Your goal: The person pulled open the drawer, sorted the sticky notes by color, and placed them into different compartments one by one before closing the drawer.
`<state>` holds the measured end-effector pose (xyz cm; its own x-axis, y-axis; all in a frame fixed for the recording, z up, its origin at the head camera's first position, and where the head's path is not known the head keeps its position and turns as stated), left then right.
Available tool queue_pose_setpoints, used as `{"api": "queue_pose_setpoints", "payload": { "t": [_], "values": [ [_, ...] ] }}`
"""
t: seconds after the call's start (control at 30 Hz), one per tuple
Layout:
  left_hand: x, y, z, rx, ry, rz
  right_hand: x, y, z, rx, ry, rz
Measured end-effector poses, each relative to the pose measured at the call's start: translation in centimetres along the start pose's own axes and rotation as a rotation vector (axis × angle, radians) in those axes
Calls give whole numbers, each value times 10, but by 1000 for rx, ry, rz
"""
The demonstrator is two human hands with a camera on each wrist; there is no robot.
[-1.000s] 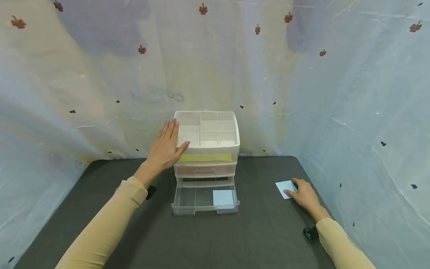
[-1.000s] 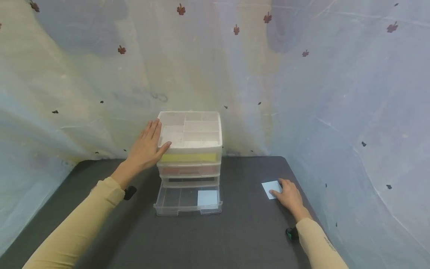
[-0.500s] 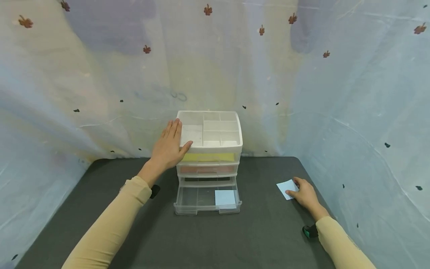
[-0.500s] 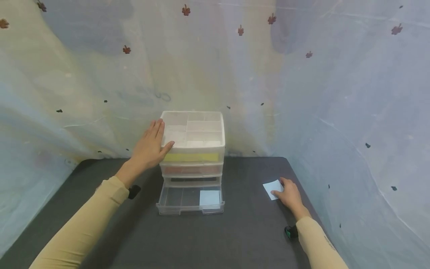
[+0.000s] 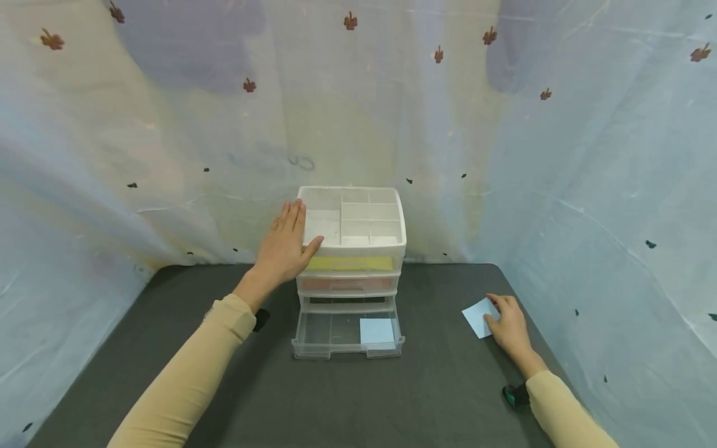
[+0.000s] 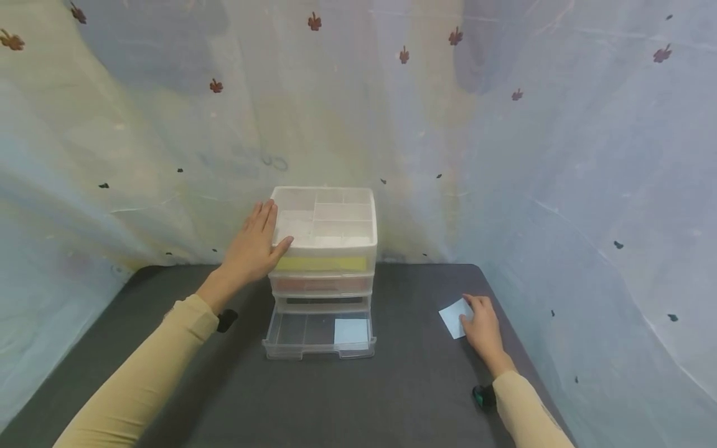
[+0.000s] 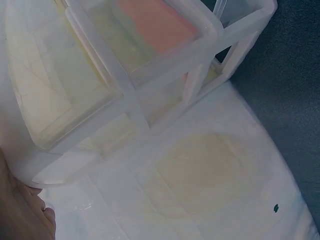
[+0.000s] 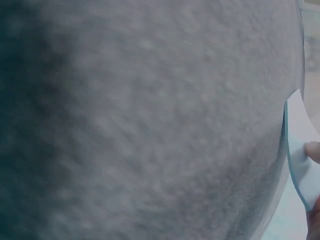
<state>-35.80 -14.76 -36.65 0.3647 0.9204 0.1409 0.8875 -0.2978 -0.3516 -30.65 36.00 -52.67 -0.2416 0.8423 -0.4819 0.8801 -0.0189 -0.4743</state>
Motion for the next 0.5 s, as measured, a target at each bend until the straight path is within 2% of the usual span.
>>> {"api": "queue_pose_setpoints", "payload": {
  "t": [0.1, 0.17, 0.5],
  "values": [
    [0, 0, 1, 6, 0, 1, -3, 4, -1, 94, -12, -54],
    [-1, -1, 1, 9, -2, 2, -7, 5, -3, 128, -20, -71],
    [0, 1, 1, 15, 4, -1, -21, 8, -9, 176, -77, -56]
  ]
}}
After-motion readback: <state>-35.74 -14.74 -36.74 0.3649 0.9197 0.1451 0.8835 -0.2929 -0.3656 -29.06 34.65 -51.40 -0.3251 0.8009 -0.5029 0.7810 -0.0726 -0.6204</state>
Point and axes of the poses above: each hand's wrist, its own y-axis away from the middle knuckle, its own z-axis out of the palm, x = y × z, the point moved 4 cm from there along -y, towards the middle knuckle, and after that the axes turned 1 degree about x, right-handed, at the moved point
